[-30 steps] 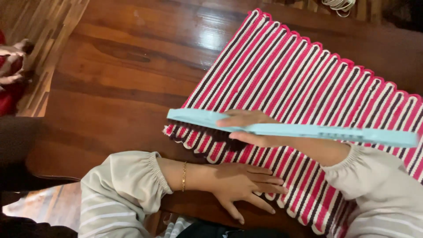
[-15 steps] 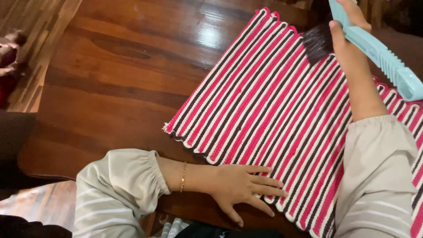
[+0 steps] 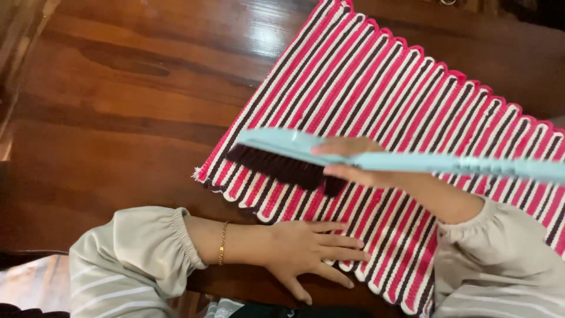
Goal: Sweep a striped rug on a wooden table using a small hand broom.
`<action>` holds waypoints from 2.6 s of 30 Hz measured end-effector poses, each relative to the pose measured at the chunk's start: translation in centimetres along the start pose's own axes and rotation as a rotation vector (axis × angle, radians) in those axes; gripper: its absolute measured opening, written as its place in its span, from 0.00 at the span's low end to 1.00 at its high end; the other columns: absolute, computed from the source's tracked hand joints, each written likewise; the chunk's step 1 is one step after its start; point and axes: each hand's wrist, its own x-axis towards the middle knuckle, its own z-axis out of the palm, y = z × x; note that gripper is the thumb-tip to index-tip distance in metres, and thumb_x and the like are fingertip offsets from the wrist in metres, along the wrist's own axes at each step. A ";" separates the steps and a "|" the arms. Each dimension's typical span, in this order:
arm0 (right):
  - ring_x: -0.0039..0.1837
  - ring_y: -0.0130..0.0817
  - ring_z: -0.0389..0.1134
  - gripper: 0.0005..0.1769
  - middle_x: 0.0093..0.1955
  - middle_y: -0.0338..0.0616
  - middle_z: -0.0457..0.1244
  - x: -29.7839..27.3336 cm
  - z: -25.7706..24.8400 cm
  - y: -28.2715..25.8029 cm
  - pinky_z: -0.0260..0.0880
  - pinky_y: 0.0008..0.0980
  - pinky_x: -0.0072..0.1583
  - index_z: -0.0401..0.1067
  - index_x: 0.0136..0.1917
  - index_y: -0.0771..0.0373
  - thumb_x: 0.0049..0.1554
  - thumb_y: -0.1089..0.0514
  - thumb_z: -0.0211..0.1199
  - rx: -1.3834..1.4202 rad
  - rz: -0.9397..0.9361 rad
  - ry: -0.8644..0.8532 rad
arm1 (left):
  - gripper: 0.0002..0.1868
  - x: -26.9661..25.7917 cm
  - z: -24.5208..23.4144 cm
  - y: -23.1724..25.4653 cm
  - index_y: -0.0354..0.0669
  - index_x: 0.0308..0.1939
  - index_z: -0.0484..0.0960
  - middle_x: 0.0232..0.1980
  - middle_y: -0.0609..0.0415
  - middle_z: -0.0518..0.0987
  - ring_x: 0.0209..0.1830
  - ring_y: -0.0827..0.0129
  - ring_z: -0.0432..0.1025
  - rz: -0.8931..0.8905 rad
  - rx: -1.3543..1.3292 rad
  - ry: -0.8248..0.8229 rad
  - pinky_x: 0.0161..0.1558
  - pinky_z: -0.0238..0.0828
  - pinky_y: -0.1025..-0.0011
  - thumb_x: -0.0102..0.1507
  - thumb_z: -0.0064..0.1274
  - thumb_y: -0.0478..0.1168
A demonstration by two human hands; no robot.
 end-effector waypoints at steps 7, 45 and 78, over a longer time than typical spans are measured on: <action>0.82 0.40 0.56 0.33 0.80 0.50 0.56 -3.4 -11.5 1.3 0.53 0.44 0.83 0.58 0.79 0.52 0.64 0.66 0.60 -0.154 0.312 0.599 | 0.39 -0.3 -0.3 -0.1 0.65 0.72 0.70 0.83 0.50 0.49 0.84 0.59 0.44 -0.012 -0.009 0.011 0.81 0.38 0.51 0.59 0.48 0.71; 0.87 0.38 0.46 0.43 0.85 0.43 0.51 -3.3 -12.1 0.2 0.40 0.40 0.86 0.45 0.86 0.47 0.64 0.59 0.62 0.129 0.256 0.731 | 0.39 -0.6 -1.1 -0.3 0.60 0.72 0.71 0.83 0.50 0.53 0.83 0.59 0.50 0.010 -0.032 0.057 0.81 0.41 0.53 0.61 0.47 0.71; 0.87 0.40 0.47 0.42 0.85 0.48 0.51 -3.6 -12.7 0.4 0.42 0.41 0.87 0.45 0.86 0.49 0.66 0.59 0.62 0.161 0.261 0.715 | 0.40 -0.6 -0.8 -0.2 0.62 0.73 0.70 0.83 0.50 0.53 0.84 0.60 0.48 0.004 -0.008 0.061 0.81 0.38 0.54 0.61 0.46 0.71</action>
